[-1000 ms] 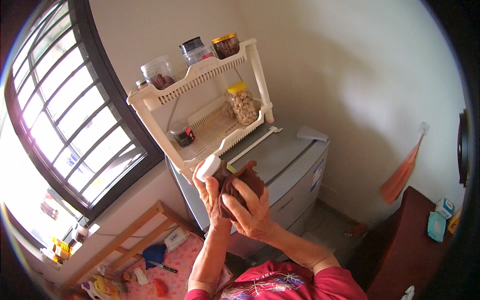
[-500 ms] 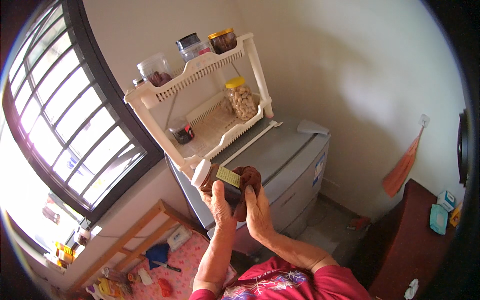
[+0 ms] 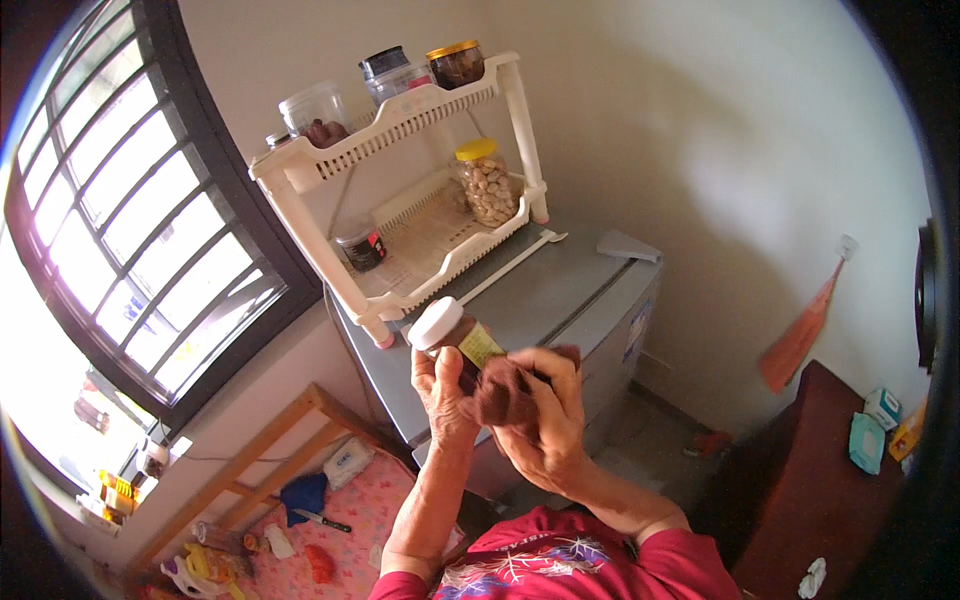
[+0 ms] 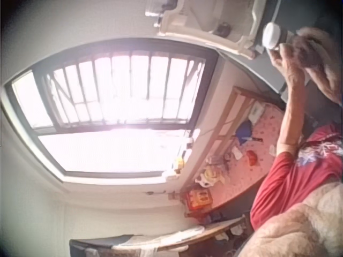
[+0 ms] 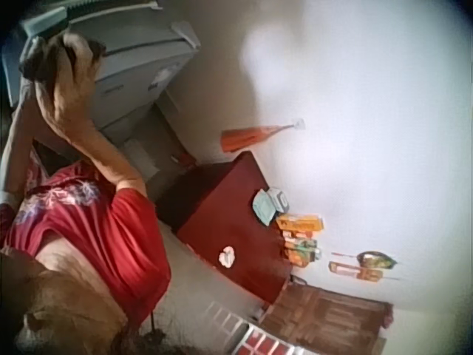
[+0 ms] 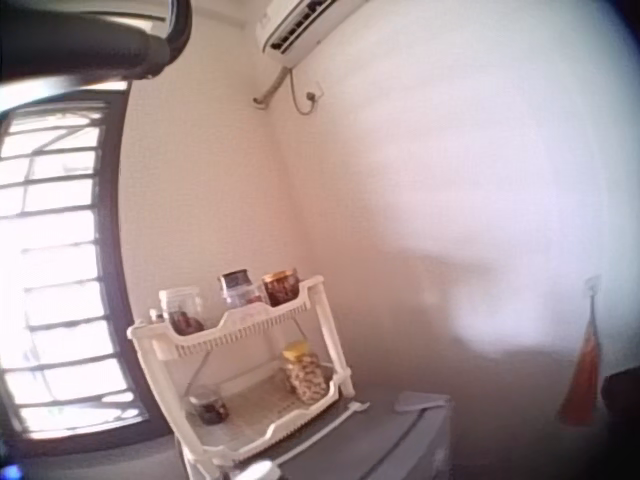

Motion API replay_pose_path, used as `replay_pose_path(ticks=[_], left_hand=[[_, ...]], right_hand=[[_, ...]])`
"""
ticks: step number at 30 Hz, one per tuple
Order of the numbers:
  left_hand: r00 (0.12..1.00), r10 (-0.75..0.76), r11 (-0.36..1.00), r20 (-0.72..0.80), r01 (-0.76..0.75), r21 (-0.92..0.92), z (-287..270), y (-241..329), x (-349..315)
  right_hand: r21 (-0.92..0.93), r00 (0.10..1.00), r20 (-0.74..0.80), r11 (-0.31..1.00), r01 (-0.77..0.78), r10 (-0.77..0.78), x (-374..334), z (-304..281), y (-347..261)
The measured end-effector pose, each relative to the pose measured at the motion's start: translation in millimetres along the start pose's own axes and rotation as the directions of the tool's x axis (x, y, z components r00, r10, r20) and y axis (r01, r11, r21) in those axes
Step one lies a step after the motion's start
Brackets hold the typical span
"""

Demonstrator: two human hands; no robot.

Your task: The person wipes several jars on a two-tier plastic rack with a cloth, then wipes the window sill and the window screen. The person handles each jar individually, wiping the exterior before returning it to the rack.

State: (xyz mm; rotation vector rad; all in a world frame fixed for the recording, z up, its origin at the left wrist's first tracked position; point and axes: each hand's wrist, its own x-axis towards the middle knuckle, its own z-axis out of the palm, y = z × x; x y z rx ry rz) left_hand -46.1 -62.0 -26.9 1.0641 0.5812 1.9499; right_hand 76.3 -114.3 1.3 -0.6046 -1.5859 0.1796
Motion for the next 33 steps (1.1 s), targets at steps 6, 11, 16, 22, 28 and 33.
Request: replay_pose_path(ticks=[6,11,16,22,28,33], left_hand=[[0.984,-0.112,0.979,0.141,0.134,-0.156,13,8,-9],[0.981,-0.162,0.972,0.107,0.178,-0.153,11,8,-6],[0.992,-0.098,0.988,0.081,0.107,-0.111,5,11,-1],[0.995,0.066,0.996,-0.081,-0.060,0.073,22,29,26],[0.961,0.273,0.812,-0.034,-0.211,0.544,15,19,46],[0.975,-0.044,0.963,-0.218,0.100,0.251,26,27,96]], right_hand=[[0.095,0.998,0.009,0.993,-0.069,0.068,36,17,24],[0.594,0.814,0.312,0.568,-0.570,0.490,56,15,49],[0.684,0.772,0.421,0.393,-0.615,0.476,42,32,70],[0.739,0.467,0.593,-0.213,-0.639,0.656,28,36,43],[0.590,0.401,0.773,-0.324,-0.740,0.492,21,30,61],[0.448,0.455,0.783,0.124,-0.885,0.424,45,-9,82]])
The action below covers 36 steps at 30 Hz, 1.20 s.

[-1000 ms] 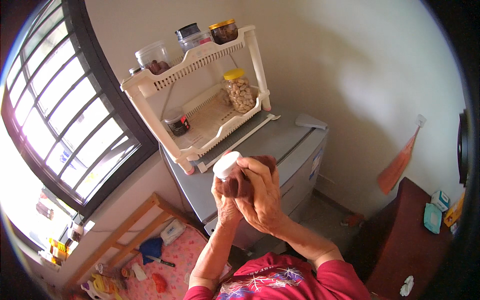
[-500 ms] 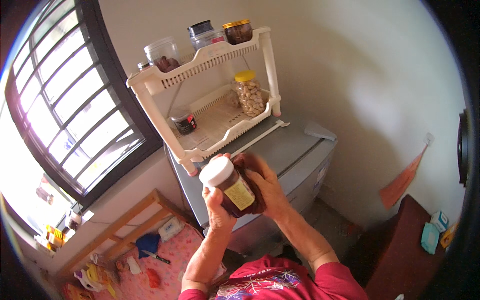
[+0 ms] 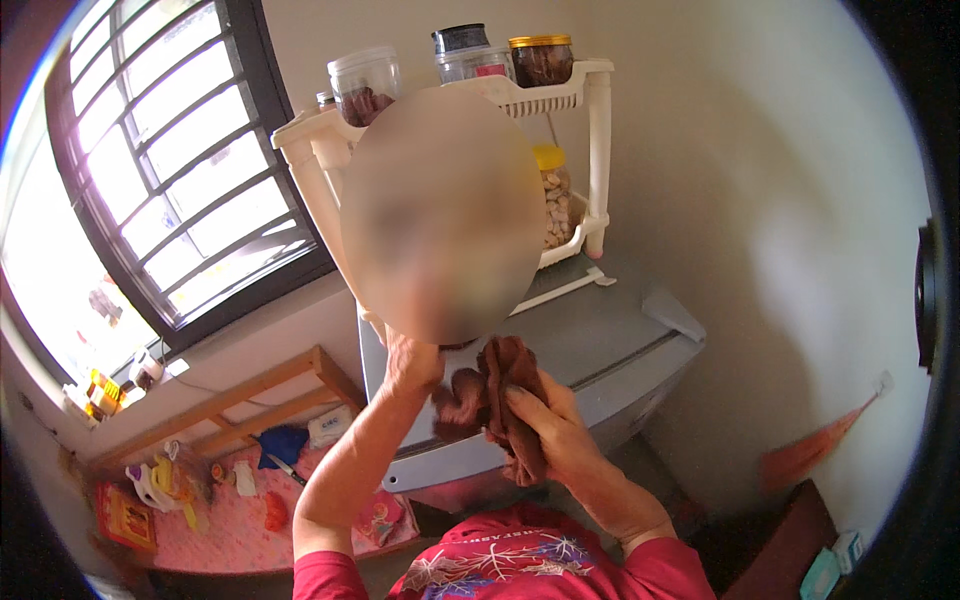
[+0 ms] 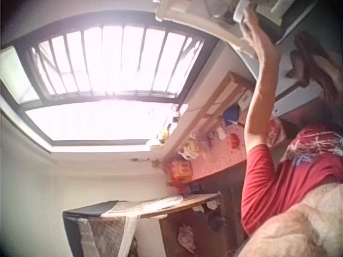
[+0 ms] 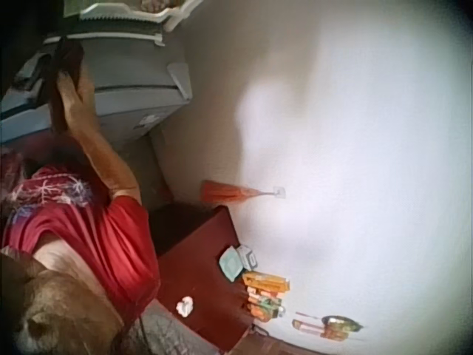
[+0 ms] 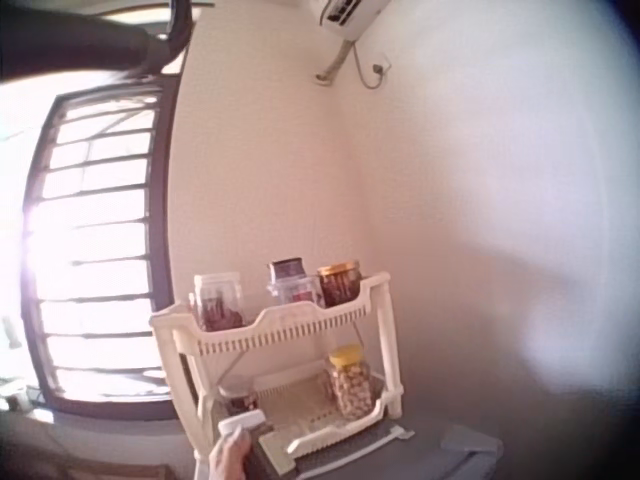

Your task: The person wipes several jars on a two-tier plastic rack with a cloth, then wipes the window sill and the window screen. The person handles each jar individually, wiping the exterior before returning it to the rack.

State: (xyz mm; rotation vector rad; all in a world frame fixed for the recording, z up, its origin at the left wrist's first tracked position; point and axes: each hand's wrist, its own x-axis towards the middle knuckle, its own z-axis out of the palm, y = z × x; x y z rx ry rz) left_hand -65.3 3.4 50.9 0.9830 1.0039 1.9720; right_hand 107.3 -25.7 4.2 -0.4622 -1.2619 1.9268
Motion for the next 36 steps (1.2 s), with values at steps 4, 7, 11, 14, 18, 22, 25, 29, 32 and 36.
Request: replay_pose_path(ticks=[4,7,11,14,18,22,25,29,32,36], left_hand=[[0.973,-0.125,0.920,0.193,0.186,-0.344,11,-7,43],[0.957,-0.178,0.898,0.228,0.253,-0.360,10,-34,81],[0.994,-0.059,0.998,0.088,0.059,0.007,21,-56,118],[1.000,0.005,0.975,0.009,-0.006,0.224,29,-72,150],[0.992,0.087,0.841,-0.096,-0.022,0.540,44,-84,185],[0.973,0.216,0.772,-0.077,-0.122,0.624,17,-131,236],[0.970,0.239,0.749,-0.050,-0.151,0.646,10,-145,256],[0.973,0.221,0.736,-0.065,-0.122,0.666,25,-156,266],[0.967,0.251,0.759,-0.035,-0.174,0.627,8,-180,284],[0.978,0.201,0.726,-0.056,-0.111,0.679,29,-172,269]], right_hand=[[-0.303,0.953,-0.030,0.911,0.279,-0.302,2,-37,-8],[-0.581,0.909,0.023,0.734,0.352,-0.417,4,-81,-10],[-0.862,0.835,0.167,0.333,0.382,-0.524,9,-108,-16],[-0.840,0.864,0.152,0.397,0.369,-0.480,12,-118,-11],[-0.809,0.900,0.142,0.475,0.345,-0.412,11,-122,-17],[-0.800,0.918,0.120,0.511,0.314,-0.377,13,-125,-17],[-0.805,0.924,0.142,0.502,0.316,-0.355,13,-128,-18],[-0.787,0.919,0.137,0.523,0.328,-0.370,14,-128,-22],[-0.792,0.913,0.144,0.509,0.338,-0.383,16,-128,-21],[-0.802,0.863,0.130,0.460,0.381,-0.488,17,-124,-21]])
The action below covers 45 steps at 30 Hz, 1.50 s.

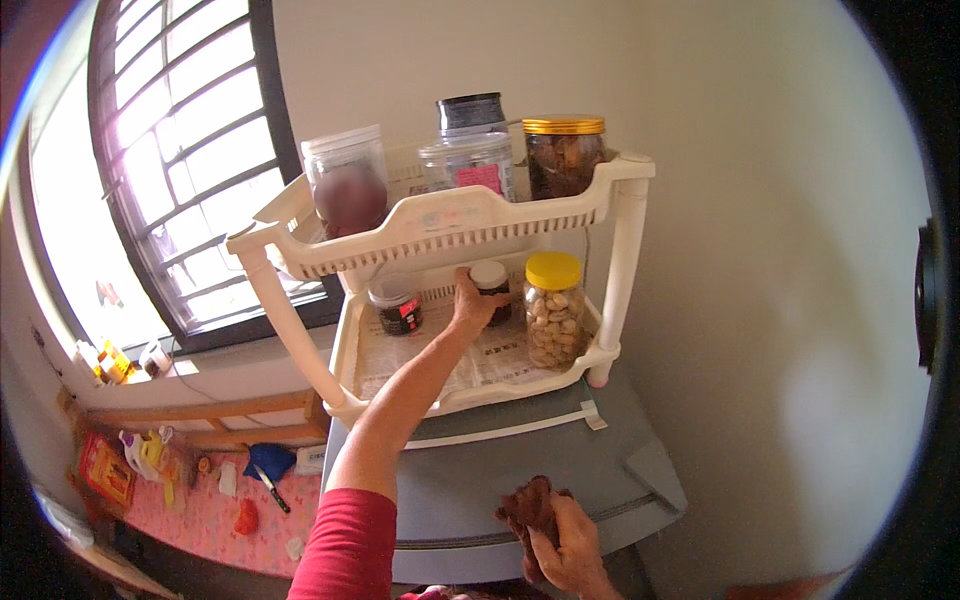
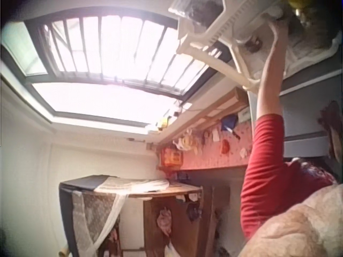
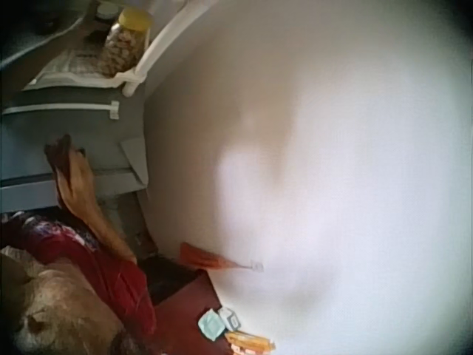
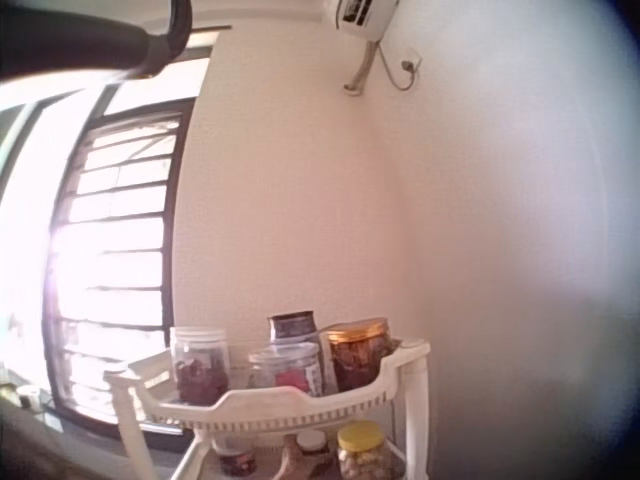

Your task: The person wipes several jars on a two-tier plastic rack with a cloth, then wipes the window sill and the window screen. The person handles each jar individually, wiping the exterior before returning it to the rack.

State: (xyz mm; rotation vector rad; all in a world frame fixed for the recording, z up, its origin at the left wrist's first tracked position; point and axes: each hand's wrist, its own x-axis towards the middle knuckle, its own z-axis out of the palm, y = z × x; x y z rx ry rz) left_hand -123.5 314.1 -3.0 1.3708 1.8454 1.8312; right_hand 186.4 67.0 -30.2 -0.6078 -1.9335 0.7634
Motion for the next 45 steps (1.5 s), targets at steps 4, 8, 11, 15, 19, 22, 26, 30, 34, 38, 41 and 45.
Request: replay_pose_path(ticks=[4,8,11,15,19,22,26,30,34,38,41,45], left_hand=[[0.999,0.032,0.999,0.005,-0.032,0.021,-5,5,-9],[0.979,0.201,0.909,0.035,-0.200,0.366,-14,8,-4],[0.967,0.222,0.694,-0.126,-0.066,0.717,-42,48,-4],[0.826,0.037,0.740,-0.563,0.356,0.571,-86,42,6],[0.664,-0.259,0.785,-0.701,0.567,0.248,-79,40,6],[0.667,-0.299,0.732,-0.682,0.619,0.285,-86,25,1],[0.673,-0.258,0.768,-0.693,0.578,0.276,-101,-31,16],[0.679,-0.163,0.817,-0.716,0.500,0.288,-95,-34,12],[0.763,-0.180,0.848,-0.621,0.440,0.295,-80,47,-26],[0.855,-0.001,0.963,-0.518,0.141,0.231,-79,90,-59],[0.928,0.064,0.997,-0.367,-0.046,0.057,-87,97,-84],[0.996,0.069,0.950,-0.061,-0.085,-0.302,-106,135,-139]], right_hand=[[0.038,1.000,-0.019,0.999,0.009,-0.009,4,-1,-7],[0.023,1.000,-0.006,1.000,-0.008,0.008,5,-1,-8],[0.027,0.999,0.008,0.999,-0.037,0.037,6,-1,-10],[0.078,0.999,0.030,0.996,-0.042,0.040,8,-7,-13],[0.028,0.998,0.005,0.998,-0.063,0.063,3,-2,-10],[0.068,0.999,0.004,0.997,-0.032,0.032,6,-5,-9],[0.079,0.998,0.029,0.995,-0.057,0.055,4,-5,-11],[0.066,0.993,0.064,0.993,-0.100,0.096,5,-7,-8],[0.038,0.992,0.047,0.992,-0.121,0.119,-3,-1,2],[0.069,0.997,-0.013,0.994,-0.081,0.082,-4,3,3],[0.112,0.992,-0.035,0.987,-0.113,0.117,-5,4,2],[0.267,0.967,-0.143,0.949,-0.168,0.212,-8,3,-3]])
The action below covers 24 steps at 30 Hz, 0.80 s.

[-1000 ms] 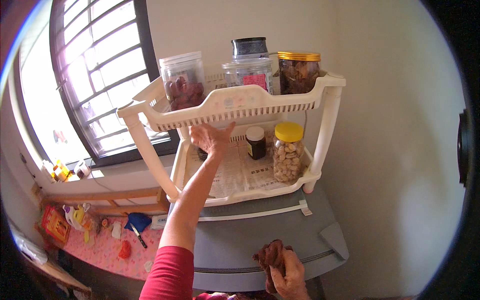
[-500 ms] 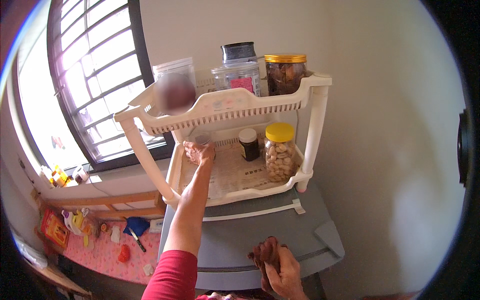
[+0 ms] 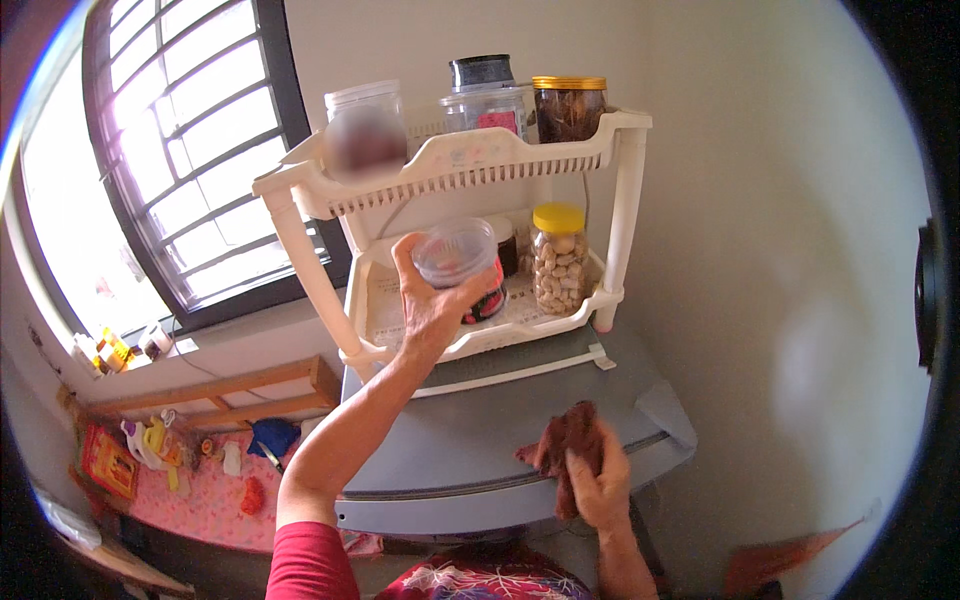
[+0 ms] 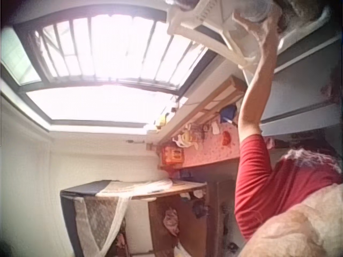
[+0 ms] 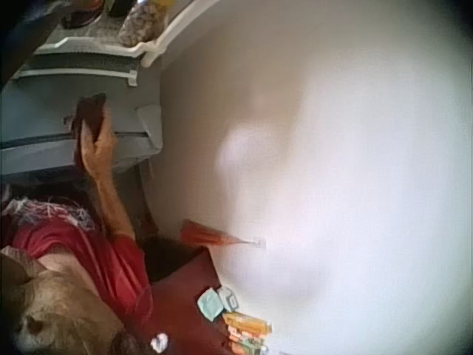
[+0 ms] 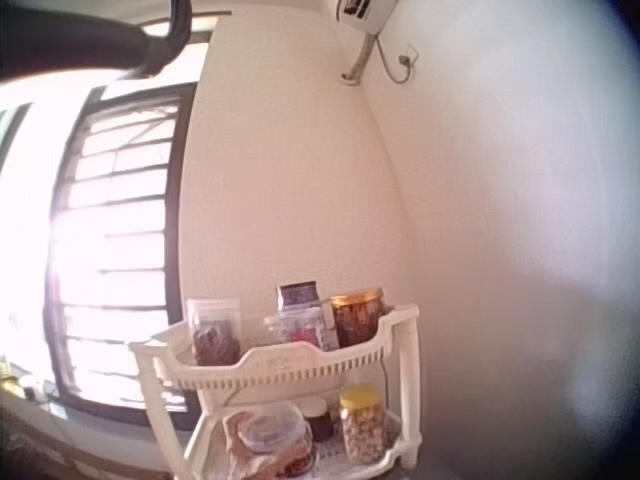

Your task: The person wipes several jars on a two-tier plastic rack with a cloth, then wipes the window sill and the window screen. The person handles each jar individually, wiping the exterior before returning it to the rack.

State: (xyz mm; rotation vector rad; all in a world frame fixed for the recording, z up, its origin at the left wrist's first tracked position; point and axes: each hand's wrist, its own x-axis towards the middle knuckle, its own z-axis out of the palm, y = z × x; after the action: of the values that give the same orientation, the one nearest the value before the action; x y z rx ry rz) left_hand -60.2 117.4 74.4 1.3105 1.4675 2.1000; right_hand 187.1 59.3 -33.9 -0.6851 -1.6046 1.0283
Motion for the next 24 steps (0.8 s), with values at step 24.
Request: replay_pose_path(ticks=[24], left_hand=[[0.904,0.244,0.907,0.351,-0.341,0.246,-85,5,-140]], right_hand=[[-0.485,0.955,0.176,0.823,0.296,-0.240,54,113,-79]])
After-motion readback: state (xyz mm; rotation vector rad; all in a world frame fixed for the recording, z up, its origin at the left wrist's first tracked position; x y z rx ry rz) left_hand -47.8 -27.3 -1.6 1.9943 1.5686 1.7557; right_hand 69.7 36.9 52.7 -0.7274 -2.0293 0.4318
